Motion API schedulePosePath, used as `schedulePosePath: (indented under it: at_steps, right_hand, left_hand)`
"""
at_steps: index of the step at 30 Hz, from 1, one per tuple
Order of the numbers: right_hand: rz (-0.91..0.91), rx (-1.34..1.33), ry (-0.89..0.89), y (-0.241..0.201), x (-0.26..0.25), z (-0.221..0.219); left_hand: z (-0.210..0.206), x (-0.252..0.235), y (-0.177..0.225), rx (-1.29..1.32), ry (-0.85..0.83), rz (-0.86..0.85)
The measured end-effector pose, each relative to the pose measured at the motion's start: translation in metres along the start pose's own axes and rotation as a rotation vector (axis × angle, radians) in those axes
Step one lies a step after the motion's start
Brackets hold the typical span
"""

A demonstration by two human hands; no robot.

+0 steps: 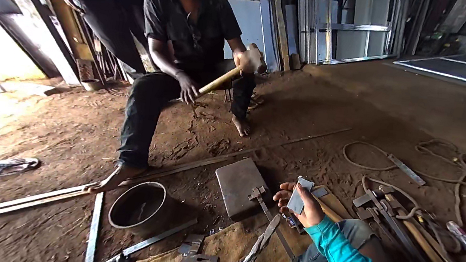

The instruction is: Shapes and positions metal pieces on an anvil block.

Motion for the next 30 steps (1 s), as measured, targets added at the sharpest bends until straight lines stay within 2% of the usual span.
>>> schedulePosePath:
  at_steps: [14, 21, 24, 27, 30]
  right_hand:
    - [-0.067, 0.010, -0.224, 0.023, -0.013, -0.020]
    - [-0.155, 0.075, -0.240, 0.040, -0.029, -0.021]
    - [-0.245, 0.182, -0.055, 0.047, -0.042, -0.018]
    - [-0.404, 0.456, 0.196, 0.060, -0.046, -0.005]
    - [-0.477, 0.838, 0.167, 0.103, -0.021, 0.025]
  left_hand:
    - [0.004, -0.007, -0.012, -0.032, -0.023, 0.033]
    - [0.002, -0.013, -0.006, 0.022, -0.017, 0.137]
    - [0.007, -0.024, -0.006, -0.032, 0.031, 0.241]
    - [0.035, -0.039, -0.017, -0.220, 0.088, 0.405]
    - [0.069, -0.045, -0.054, -0.349, 0.072, 0.548]
Point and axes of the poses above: each hand's wrist, its own x-axis away from the middle knuckle, its own z-axis out of the back of the hand, y = z × x, the point moved 1 cm from there along -x, towards the middle knuckle, and after that the axes turned 10 degrees about x, right-handed, at the moved point
